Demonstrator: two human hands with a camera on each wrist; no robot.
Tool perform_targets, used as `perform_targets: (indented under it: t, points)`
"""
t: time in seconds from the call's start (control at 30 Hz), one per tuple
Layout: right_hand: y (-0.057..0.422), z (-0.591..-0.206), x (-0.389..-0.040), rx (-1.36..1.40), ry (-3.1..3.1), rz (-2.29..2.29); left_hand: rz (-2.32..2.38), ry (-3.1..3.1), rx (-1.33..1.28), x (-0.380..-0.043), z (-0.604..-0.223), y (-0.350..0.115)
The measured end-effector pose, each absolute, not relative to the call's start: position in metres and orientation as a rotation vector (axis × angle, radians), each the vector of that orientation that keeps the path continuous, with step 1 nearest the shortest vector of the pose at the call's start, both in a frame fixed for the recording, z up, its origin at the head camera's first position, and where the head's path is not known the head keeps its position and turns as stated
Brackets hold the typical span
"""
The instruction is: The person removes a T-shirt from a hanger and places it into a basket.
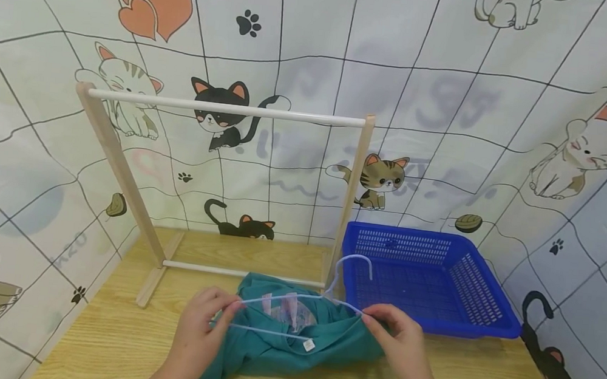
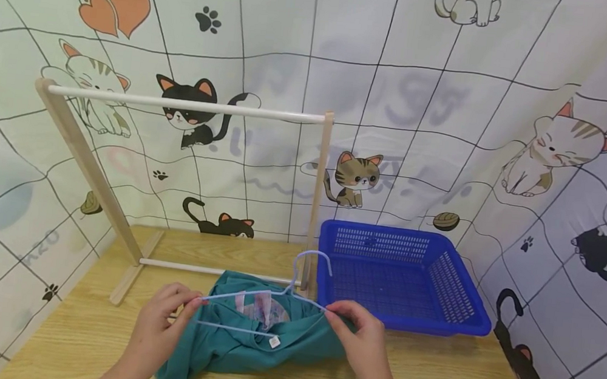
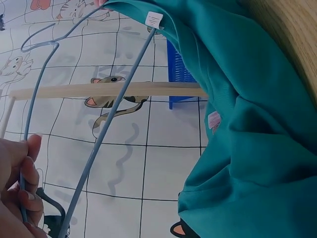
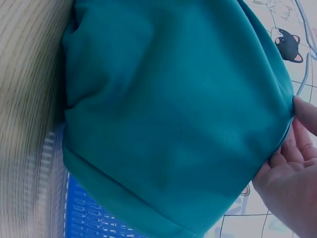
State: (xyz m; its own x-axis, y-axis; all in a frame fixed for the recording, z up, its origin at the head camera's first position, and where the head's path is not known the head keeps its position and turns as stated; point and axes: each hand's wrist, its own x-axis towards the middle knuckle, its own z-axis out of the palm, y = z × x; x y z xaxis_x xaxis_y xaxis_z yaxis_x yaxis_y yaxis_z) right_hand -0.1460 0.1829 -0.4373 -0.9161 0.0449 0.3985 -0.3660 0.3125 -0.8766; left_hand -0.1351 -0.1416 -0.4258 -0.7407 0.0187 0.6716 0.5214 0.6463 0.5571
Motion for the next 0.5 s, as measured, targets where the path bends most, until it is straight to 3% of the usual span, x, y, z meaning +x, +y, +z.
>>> perform_targets:
  t: [0.5]
  points:
    - [0.1884,-0.4381,-0.1461,0.326,-2.230,1.642,-1.001,-2.173,-0.412,-0.1343,-0.4221,-0.1519]
